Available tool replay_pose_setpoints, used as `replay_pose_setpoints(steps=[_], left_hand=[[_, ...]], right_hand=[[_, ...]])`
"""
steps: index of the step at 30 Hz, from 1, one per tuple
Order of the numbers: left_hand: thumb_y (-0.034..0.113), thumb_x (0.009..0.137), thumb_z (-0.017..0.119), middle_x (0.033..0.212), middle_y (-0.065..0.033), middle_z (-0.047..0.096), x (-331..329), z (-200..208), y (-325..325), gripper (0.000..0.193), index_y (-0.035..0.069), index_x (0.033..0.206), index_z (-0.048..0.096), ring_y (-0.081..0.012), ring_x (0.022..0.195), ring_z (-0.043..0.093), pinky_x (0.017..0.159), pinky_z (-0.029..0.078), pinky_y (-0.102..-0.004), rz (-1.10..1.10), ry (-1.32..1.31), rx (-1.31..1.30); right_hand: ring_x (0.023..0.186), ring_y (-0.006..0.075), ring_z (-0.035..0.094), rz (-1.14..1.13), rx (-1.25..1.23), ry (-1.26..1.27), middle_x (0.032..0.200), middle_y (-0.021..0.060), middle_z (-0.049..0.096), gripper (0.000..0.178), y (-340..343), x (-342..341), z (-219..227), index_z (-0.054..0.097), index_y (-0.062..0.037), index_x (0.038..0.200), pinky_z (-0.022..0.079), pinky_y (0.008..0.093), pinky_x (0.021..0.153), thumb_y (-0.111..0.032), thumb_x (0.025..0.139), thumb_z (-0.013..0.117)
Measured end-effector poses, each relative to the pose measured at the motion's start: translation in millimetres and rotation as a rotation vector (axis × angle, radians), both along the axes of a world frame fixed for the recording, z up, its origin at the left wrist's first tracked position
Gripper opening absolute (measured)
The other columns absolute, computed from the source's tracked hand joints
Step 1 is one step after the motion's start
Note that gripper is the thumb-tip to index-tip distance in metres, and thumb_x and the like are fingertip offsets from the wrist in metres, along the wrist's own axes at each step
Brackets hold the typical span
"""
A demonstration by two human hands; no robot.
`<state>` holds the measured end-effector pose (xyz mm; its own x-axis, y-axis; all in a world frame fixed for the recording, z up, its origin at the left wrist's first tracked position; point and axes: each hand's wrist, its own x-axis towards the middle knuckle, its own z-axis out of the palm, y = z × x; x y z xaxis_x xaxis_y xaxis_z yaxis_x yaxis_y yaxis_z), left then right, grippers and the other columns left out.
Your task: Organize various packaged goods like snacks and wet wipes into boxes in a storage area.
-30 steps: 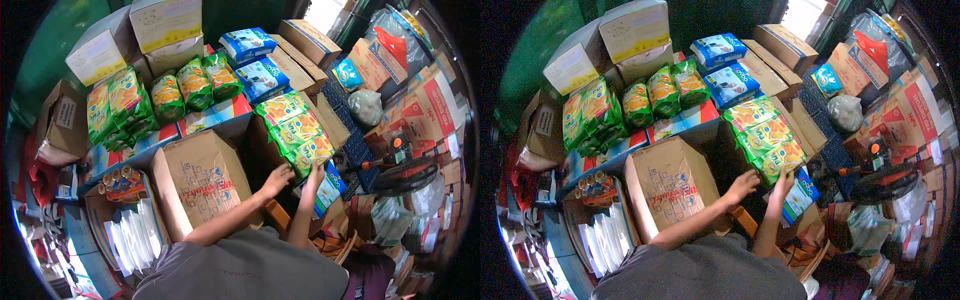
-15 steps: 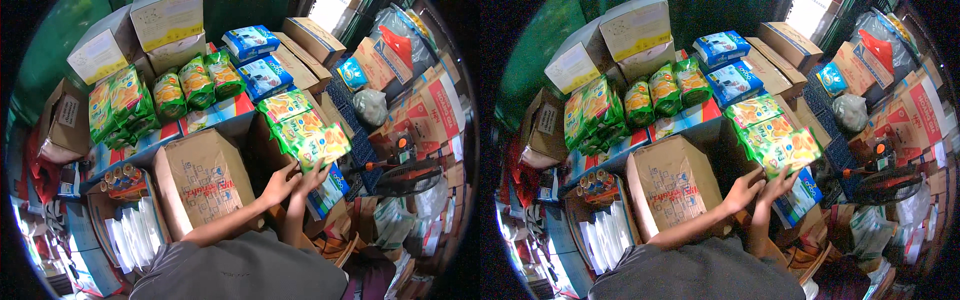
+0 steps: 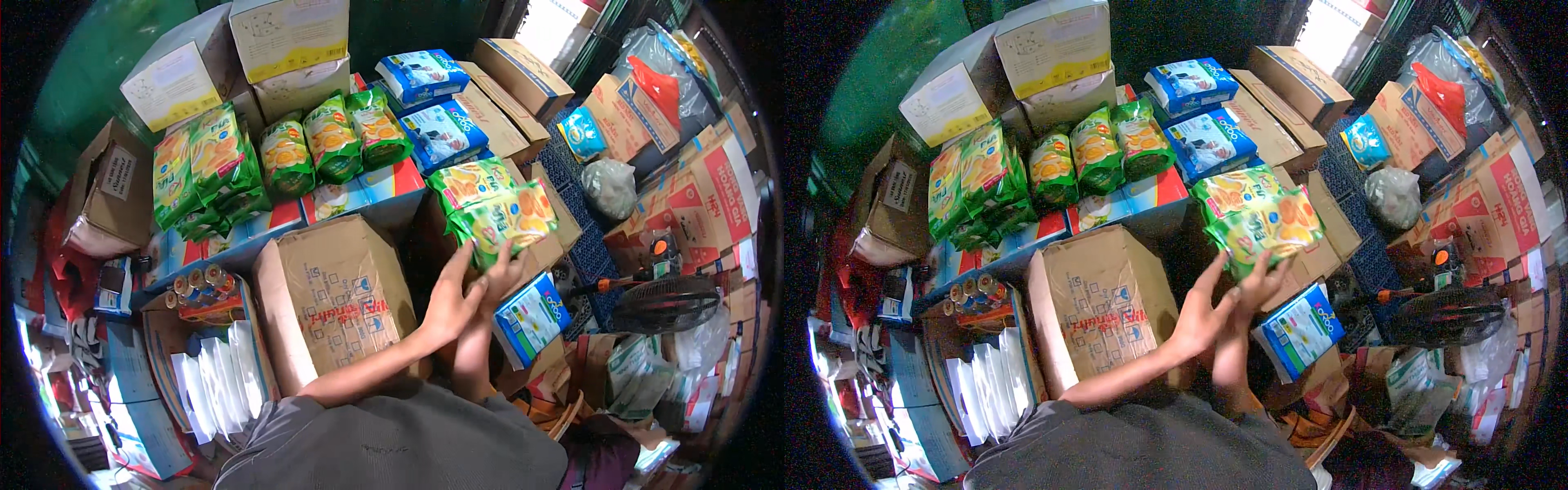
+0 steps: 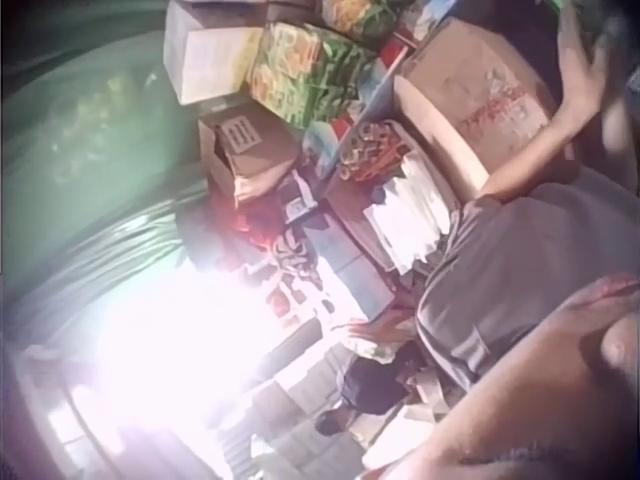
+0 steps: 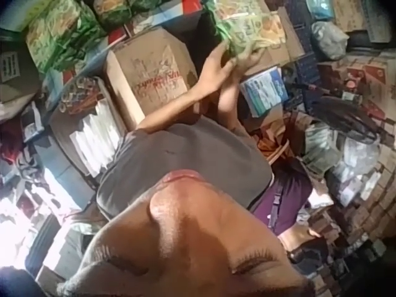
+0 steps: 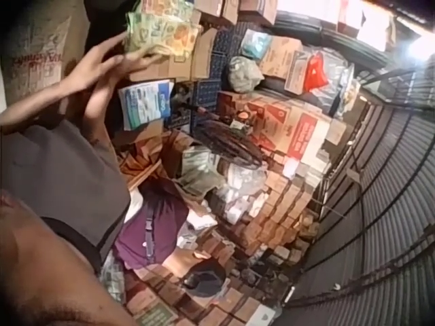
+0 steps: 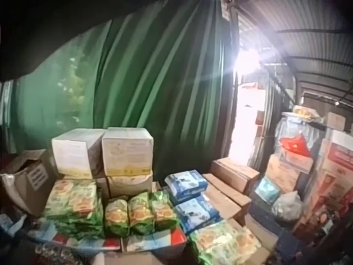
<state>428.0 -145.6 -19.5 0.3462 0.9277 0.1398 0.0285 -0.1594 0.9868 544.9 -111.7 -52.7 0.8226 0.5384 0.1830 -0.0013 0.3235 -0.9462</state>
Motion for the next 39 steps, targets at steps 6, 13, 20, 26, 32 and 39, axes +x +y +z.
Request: replay_pose_setpoints(steps=[6,13,20,26,32,39], left_hand=[[0.012,0.100,0.055,0.169,-0.0297,0.022,-43.6,-12.5,36.8,0.076,-0.010,0.162,0.017,-0.0373,0.159,0.022,0.128,0.019,-0.0426,0.294,-0.111,0.069],[0.015,0.101,0.063,0.151,-0.0271,0.053,-126.4,-31.3,107.4,0.078,-0.005,0.164,0.022,-0.0261,0.132,0.058,0.110,0.044,-0.0331,0.484,0.067,-0.049],[0.020,0.099,0.064,0.152,-0.0336,0.049,-145.3,-26.1,126.5,0.078,0.000,0.164,0.026,-0.0430,0.142,0.048,0.118,0.038,-0.0427,0.469,0.259,0.016],[0.006,0.096,0.064,0.159,-0.0296,0.040,-109.2,-21.6,89.3,0.071,0.000,0.160,0.034,-0.0447,0.149,0.038,0.119,0.036,-0.0491,0.728,0.316,0.359],[0.009,0.101,0.062,0.156,-0.0221,0.051,-36.0,-55.7,54.2,0.060,-0.002,0.156,0.041,-0.0277,0.141,0.052,0.112,0.047,-0.0374,-0.013,-0.119,-0.133],[0.033,0.100,0.064,0.169,-0.0351,0.014,40.6,-90.5,49.8,0.094,-0.008,0.164,0.009,-0.0371,0.159,0.020,0.129,0.018,-0.0371,-0.260,-0.076,-0.194]], right_hand=[[0.116,0.0247,0.061,0.306,0.121,0.126,0.137,0.0198,0.062,0.054,60.5,-89.5,-0.2,0.047,0.0094,0.145,0.049,0.0368,0.099,-0.022,0.105,0.065],[0.149,0.0347,0.039,0.423,-0.285,0.136,0.161,0.0297,0.038,0.074,93.6,-173.6,-22.2,0.028,0.0107,0.159,0.032,0.0385,0.121,-0.011,0.099,0.065],[0.155,0.0318,0.032,0.564,-0.297,-0.172,0.166,0.0294,0.032,0.076,90.8,-153.6,-39.2,0.028,0.0099,0.160,0.026,0.0373,0.124,-0.014,0.099,0.066],[0.132,0.0272,0.059,0.386,-0.209,-0.363,0.142,0.0184,0.063,0.048,61.3,-61.2,-28.7,0.056,0.0045,0.146,0.043,0.0393,0.113,-0.008,0.100,0.063],[0.141,0.0435,0.048,-0.325,-0.367,-0.847,0.145,0.0280,0.056,0.047,64.1,93.2,-34.4,0.054,0.0024,0.143,0.037,0.0518,0.118,-0.013,0.099,0.060],[0.124,0.0462,0.059,-0.110,-0.642,-0.877,0.132,0.0319,0.062,0.047,48.0,154.7,-82.3,0.058,0.0050,0.135,0.047,0.0502,0.104,-0.028,0.101,0.061]])
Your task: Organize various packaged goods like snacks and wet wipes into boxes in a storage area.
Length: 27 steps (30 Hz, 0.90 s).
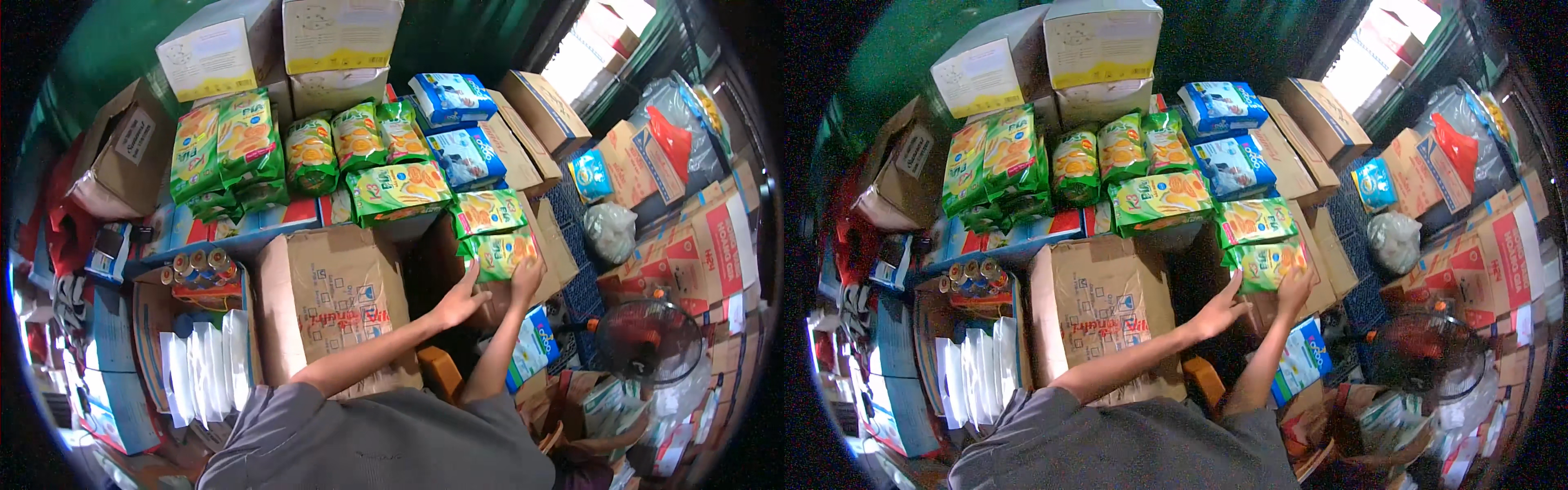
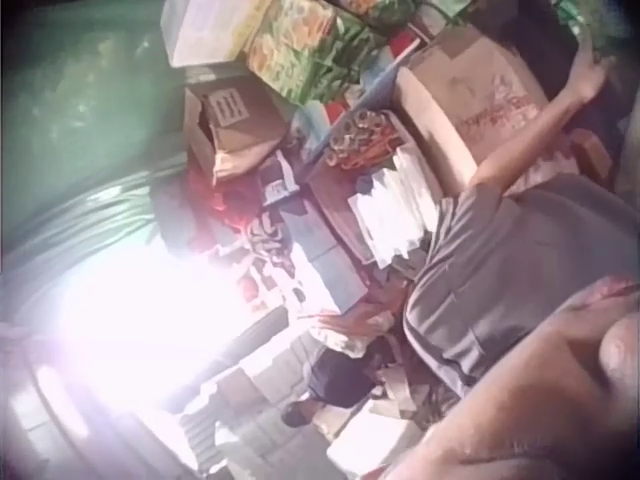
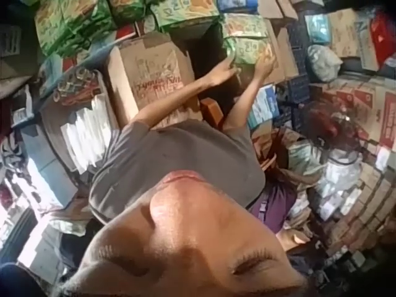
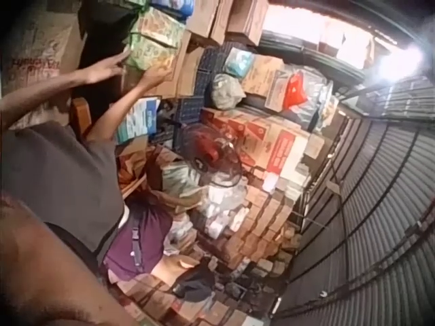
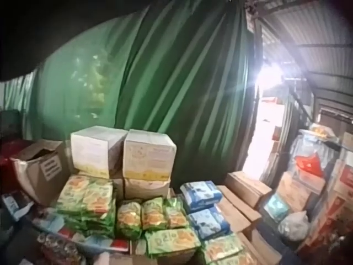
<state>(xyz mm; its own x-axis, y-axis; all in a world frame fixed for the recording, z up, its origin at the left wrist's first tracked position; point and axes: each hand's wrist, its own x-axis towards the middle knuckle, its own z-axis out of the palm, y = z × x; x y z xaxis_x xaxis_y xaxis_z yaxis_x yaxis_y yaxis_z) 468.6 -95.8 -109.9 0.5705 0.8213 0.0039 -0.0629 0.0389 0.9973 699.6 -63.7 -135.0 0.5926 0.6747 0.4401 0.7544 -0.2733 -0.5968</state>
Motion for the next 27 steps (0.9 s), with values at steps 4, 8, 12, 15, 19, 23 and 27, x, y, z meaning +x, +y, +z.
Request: replay_pose_setpoints(steps=[4,8,12,15,19,23,27], left_hand=[[0.029,0.097,0.065,0.161,-0.0350,0.032,-14.1,12.5,-21.1,0.086,-0.006,0.162,0.019,-0.0435,0.148,0.039,0.122,0.033,-0.0431,0.085,0.160,0.095],[0.022,0.094,0.066,0.136,-0.0327,0.060,-36.0,33.1,-41.8,0.065,-0.001,0.149,0.041,-0.0494,0.123,0.059,0.103,0.050,-0.0511,0.168,0.253,0.049],[0.017,0.093,0.066,0.135,-0.0314,0.060,-49.8,54.7,-52.5,0.055,0.005,0.144,0.048,-0.0481,0.126,0.058,0.105,0.049,-0.0503,0.287,0.204,0.063],[0.013,0.092,0.067,0.150,-0.0306,0.048,-63.3,74.1,-59.2,0.052,0.008,0.143,0.053,-0.0474,0.140,0.046,0.116,0.041,-0.0505,0.342,0.239,0.332],[0.008,0.092,0.067,0.160,-0.0290,0.034,-91.2,104.6,-51.8,0.055,0.010,0.145,0.055,-0.0484,0.147,0.036,0.123,0.033,-0.0522,0.423,0.174,0.442],[0.009,0.093,0.066,0.163,-0.0313,0.032,-128.5,127.5,-17.7,0.052,0.007,0.145,0.057,-0.0483,0.150,0.034,0.123,0.032,-0.0515,0.612,0.201,0.508],[0.011,0.095,0.066,0.165,-0.0299,0.032,-170.4,134.2,22.1,0.051,0.007,0.145,0.057,-0.0458,0.151,0.036,0.123,0.032,-0.0489,0.794,0.303,0.541]], right_hand=[[0.113,0.0460,0.064,-0.191,0.052,0.149,0.118,0.0297,0.068,0.043,-43.7,-12.1,-16.9,0.061,0.0059,0.128,0.049,0.0491,0.099,-0.028,0.101,0.063],[0.108,0.0446,0.063,-0.195,0.065,0.120,0.116,0.0260,0.067,0.037,-87.1,-31.2,-15.3,0.063,0.0037,0.123,0.049,0.0489,0.097,-0.023,0.098,0.065],[0.108,0.0360,0.066,-0.145,0.093,0.276,0.116,0.0208,0.070,0.036,-101.1,-57.2,-1.0,0.065,0.0026,0.121,0.049,0.0432,0.098,-0.026,0.099,0.068],[0.109,0.0314,0.065,-0.171,0.139,0.368,0.117,0.0184,0.069,0.036,-96.1,-83.2,19.9,0.065,0.0031,0.124,0.049,0.0412,0.099,-0.025,0.102,0.066],[0.121,0.0293,0.060,0.044,0.386,0.496,0.136,0.0200,0.060,0.046,-53.2,-118.7,64.7,0.054,0.0050,0.141,0.047,0.0409,0.104,-0.019,0.103,0.063],[0.127,0.0250,0.059,0.493,0.534,0.374,0.144,0.0158,0.058,0.051,11.3,-155.3,111.2,0.049,0.0015,0.150,0.049,0.0381,0.107,-0.009,0.102,0.063],[0.131,0.0250,0.058,0.700,0.354,0.356,0.146,0.0163,0.058,0.052,68.1,-191.4,133.7,0.051,0.0010,0.149,0.046,0.0377,0.112,-0.009,0.101,0.066]])
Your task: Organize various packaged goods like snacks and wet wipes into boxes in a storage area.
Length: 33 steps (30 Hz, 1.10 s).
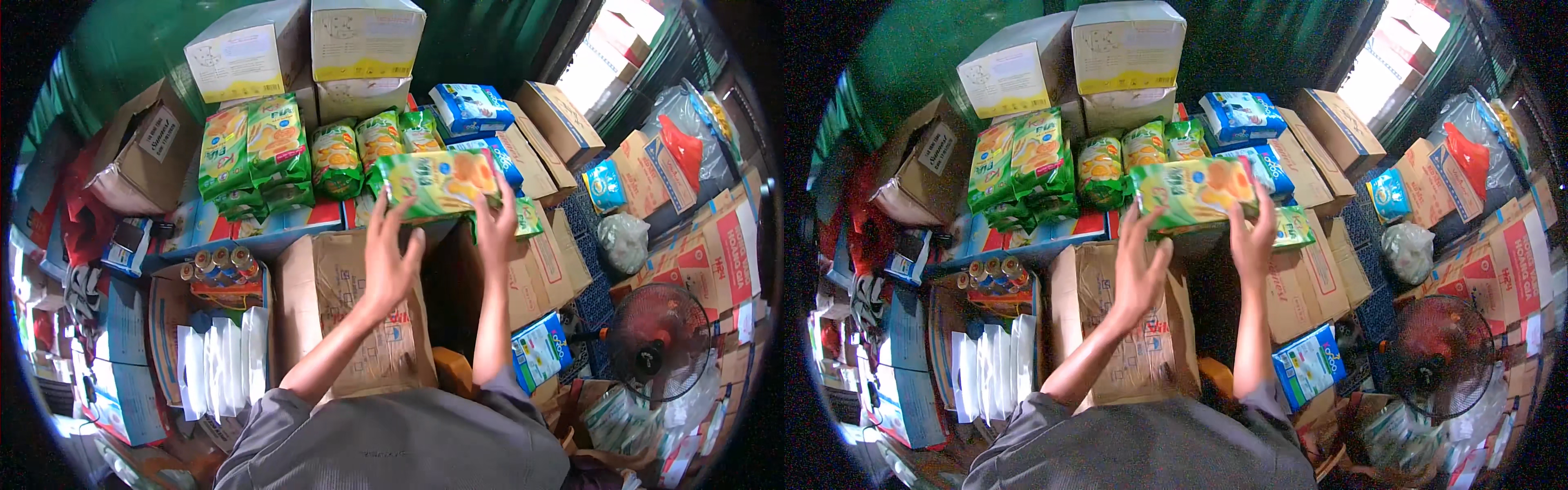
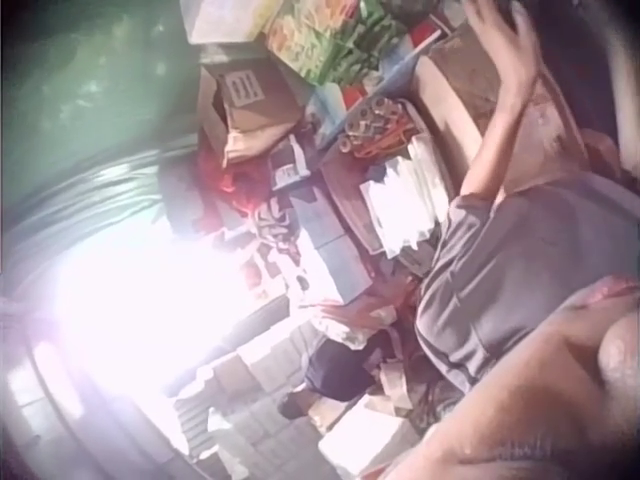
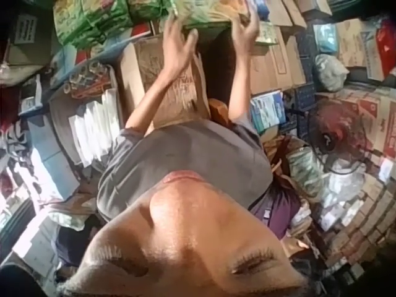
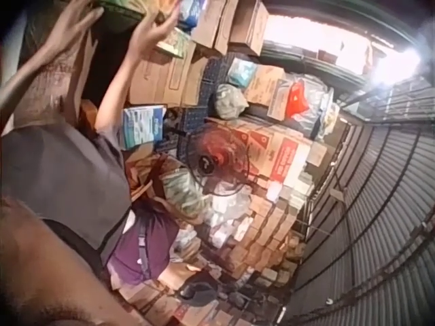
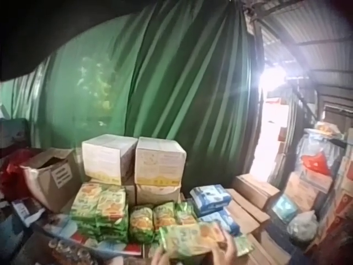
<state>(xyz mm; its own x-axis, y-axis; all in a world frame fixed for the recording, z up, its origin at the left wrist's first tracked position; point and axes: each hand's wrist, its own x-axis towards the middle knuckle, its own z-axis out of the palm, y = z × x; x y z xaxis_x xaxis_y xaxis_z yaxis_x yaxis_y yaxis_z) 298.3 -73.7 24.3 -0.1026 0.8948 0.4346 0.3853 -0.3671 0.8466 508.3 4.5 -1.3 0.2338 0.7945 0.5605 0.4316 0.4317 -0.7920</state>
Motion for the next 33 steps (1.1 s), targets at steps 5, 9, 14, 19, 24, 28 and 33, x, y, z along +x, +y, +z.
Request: replay_pose_setpoints(steps=[5,9,14,19,24,28,33], left_hand=[[0.014,0.096,0.066,0.163,-0.0282,0.036,-33.2,-11.8,36.3,0.049,0.007,0.144,0.057,-0.0431,0.148,0.040,0.122,0.034,-0.0460,-0.018,-0.017,-0.122],[0.015,0.095,0.067,0.160,-0.0274,0.042,-35.2,-17.4,40.7,0.048,0.005,0.141,0.057,-0.0428,0.146,0.044,0.120,0.035,-0.0453,-0.085,-0.068,-0.158],[0.007,0.092,0.068,0.160,-0.0323,0.038,-15.9,-11.0,29.7,0.057,-0.001,0.145,0.049,-0.0491,0.147,0.039,0.120,0.036,-0.0494,0.102,0.055,0.055],[0.002,0.094,0.065,0.156,-0.0283,0.044,10.7,-21.8,4.9,0.059,0.000,0.149,0.045,-0.0467,0.146,0.040,0.121,0.033,-0.0520,-0.051,0.035,0.376],[0.009,0.095,0.068,0.142,-0.0237,0.059,63.7,-67.1,-10.4,0.056,0.002,0.147,0.050,-0.0384,0.129,0.059,0.110,0.048,-0.0419,-0.460,-0.028,-0.153],[0.024,0.099,0.067,0.150,-0.0264,0.052,93.7,-111.9,-8.5,0.068,0.001,0.157,0.038,-0.0394,0.134,0.056,0.112,0.046,-0.0428,-0.516,0.000,-0.413],[0.032,0.100,0.063,0.159,-0.0349,0.038,112.3,-127.0,-12.3,0.083,-0.010,0.159,0.023,-0.0451,0.148,0.040,0.125,0.032,-0.0425,-0.624,0.058,-0.353]], right_hand=[[0.130,0.0309,0.061,-0.016,0.055,-0.221,0.142,0.0191,0.062,0.050,34.8,-20.7,0.6,0.056,0.0003,0.145,0.045,0.0390,0.112,-0.016,0.099,0.069],[0.131,0.0322,0.061,0.031,-0.090,-0.149,0.137,0.0198,0.067,0.044,35.7,-11.6,-4.0,0.062,-0.0025,0.140,0.044,0.0392,0.112,-0.019,0.100,0.069],[0.118,0.0324,0.066,-0.120,-0.070,-0.289,0.130,0.0201,0.068,0.046,47.3,41.4,-21.0,0.062,-0.0020,0.140,0.049,0.0403,0.102,-0.030,0.104,0.064],[0.109,0.0348,0.068,-0.529,0.008,-0.520,0.128,0.0234,0.067,0.049,77.2,165.5,-70.2,0.061,0.0013,0.139,0.053,0.0433,0.093,-0.032,0.103,0.065],[0.112,0.0218,0.066,-0.246,-0.436,-0.076,0.124,0.0173,0.072,0.048,44.8,217.2,-126.0,0.064,0.0045,0.135,0.050,0.0330,0.097,-0.033,0.105,0.063],[0.112,0.0232,0.068,-0.233,-0.329,0.317,0.125,0.0160,0.072,0.050,-4.1,201.2,-140.6,0.064,0.0061,0.133,0.052,0.0355,0.095,-0.037,0.108,0.060],[0.107,0.0179,0.066,-0.241,-0.258,0.373,0.119,0.0115,0.072,0.042,-58.9,179.2,-154.4,0.066,0.0066,0.129,0.051,0.0329,0.094,-0.030,0.110,0.058]])
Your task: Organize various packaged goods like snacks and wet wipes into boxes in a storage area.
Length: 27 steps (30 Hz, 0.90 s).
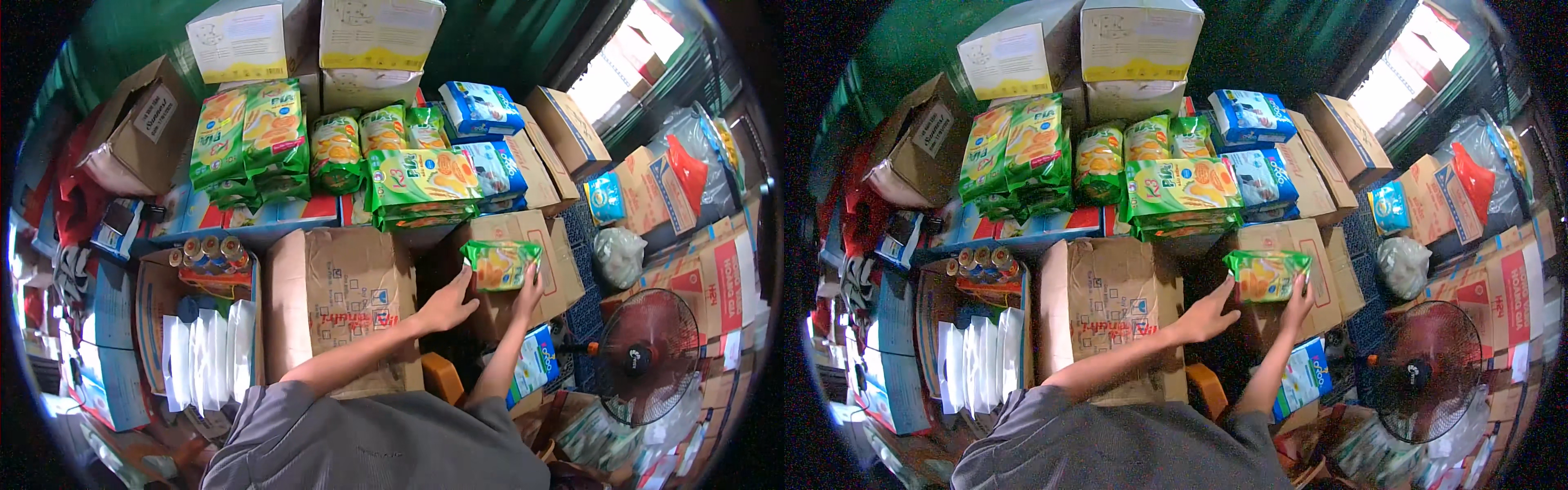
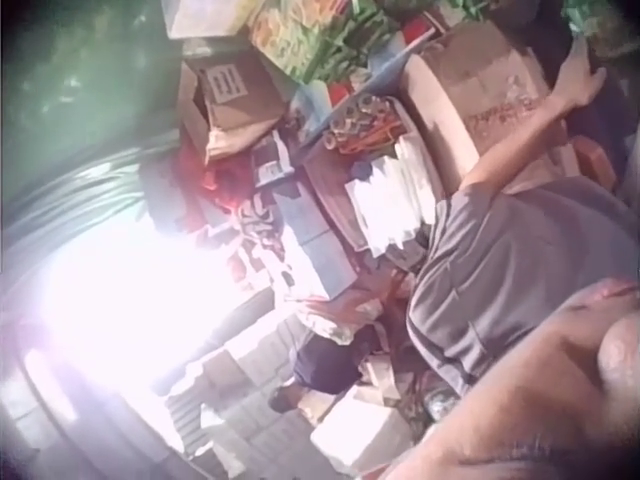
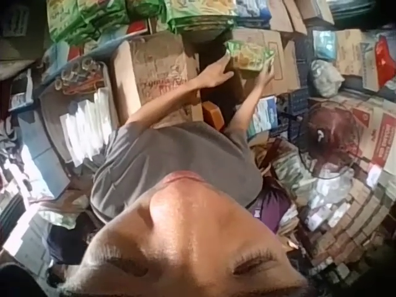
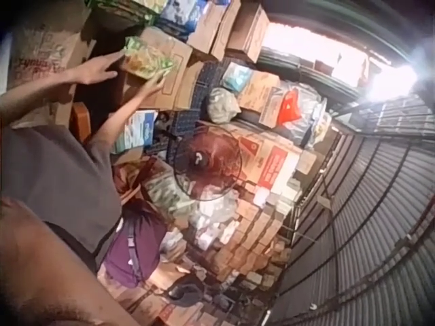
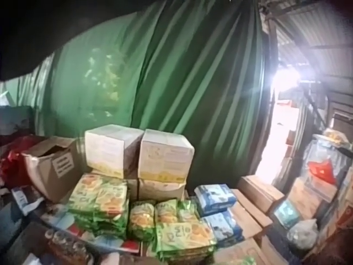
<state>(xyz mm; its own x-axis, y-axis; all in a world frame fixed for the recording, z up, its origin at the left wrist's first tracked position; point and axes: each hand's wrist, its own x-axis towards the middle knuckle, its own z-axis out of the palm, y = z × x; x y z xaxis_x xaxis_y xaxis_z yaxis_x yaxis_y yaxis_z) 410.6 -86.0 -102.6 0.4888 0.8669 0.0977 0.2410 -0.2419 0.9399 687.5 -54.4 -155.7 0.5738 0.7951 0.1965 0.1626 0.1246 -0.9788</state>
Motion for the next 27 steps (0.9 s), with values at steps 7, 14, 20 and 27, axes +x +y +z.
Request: replay_pose_setpoints(steps=[7,14,20,27], left_hand=[[0.016,0.091,0.072,0.150,-0.0303,0.050,-9.1,67.2,-35.3,0.071,-0.005,0.152,0.043,-0.0457,0.147,0.041,0.122,0.036,-0.0503,0.174,-0.041,0.303],[0.004,0.080,0.077,0.151,-0.0262,0.044,-67.0,129.1,-5.4,0.088,-0.002,0.158,0.037,-0.0449,0.140,0.045,0.119,0.038,-0.0491,0.425,-0.131,0.608],[0.004,0.079,0.080,0.150,-0.0270,0.048,-128.1,136.9,42.3,0.096,0.002,0.162,0.032,-0.0440,0.138,0.047,0.118,0.040,-0.0469,0.705,0.015,0.627],[0.006,0.083,0.079,0.154,-0.0275,0.046,-158.5,125.5,54.3,0.095,0.004,0.164,0.029,-0.0426,0.141,0.046,0.119,0.038,-0.0463,0.651,0.108,0.430]], right_hand=[[0.113,0.0204,0.063,-0.119,0.112,0.294,0.124,0.0092,0.064,0.040,-28.3,-40.4,29.6,0.059,0.0015,0.134,0.053,0.0367,0.095,-0.028,0.107,0.060],[0.137,0.0257,0.052,0.246,0.367,0.141,0.146,0.0137,0.055,0.056,5.6,-97.2,138.3,0.048,0.0015,0.150,0.033,0.0422,0.121,-0.018,0.100,0.064],[0.146,0.0252,0.044,0.663,0.438,0.001,0.158,0.0141,0.049,0.079,59.2,-167.9,186.0,0.039,-0.0028,0.160,0.032,0.0411,0.123,-0.013,0.092,0.078],[0.145,0.0339,0.047,0.235,0.389,-0.611,0.158,0.0199,0.048,0.084,84.4,-206.6,160.4,0.037,-0.0041,0.160,0.034,0.0423,0.121,-0.017,0.090,0.082]])
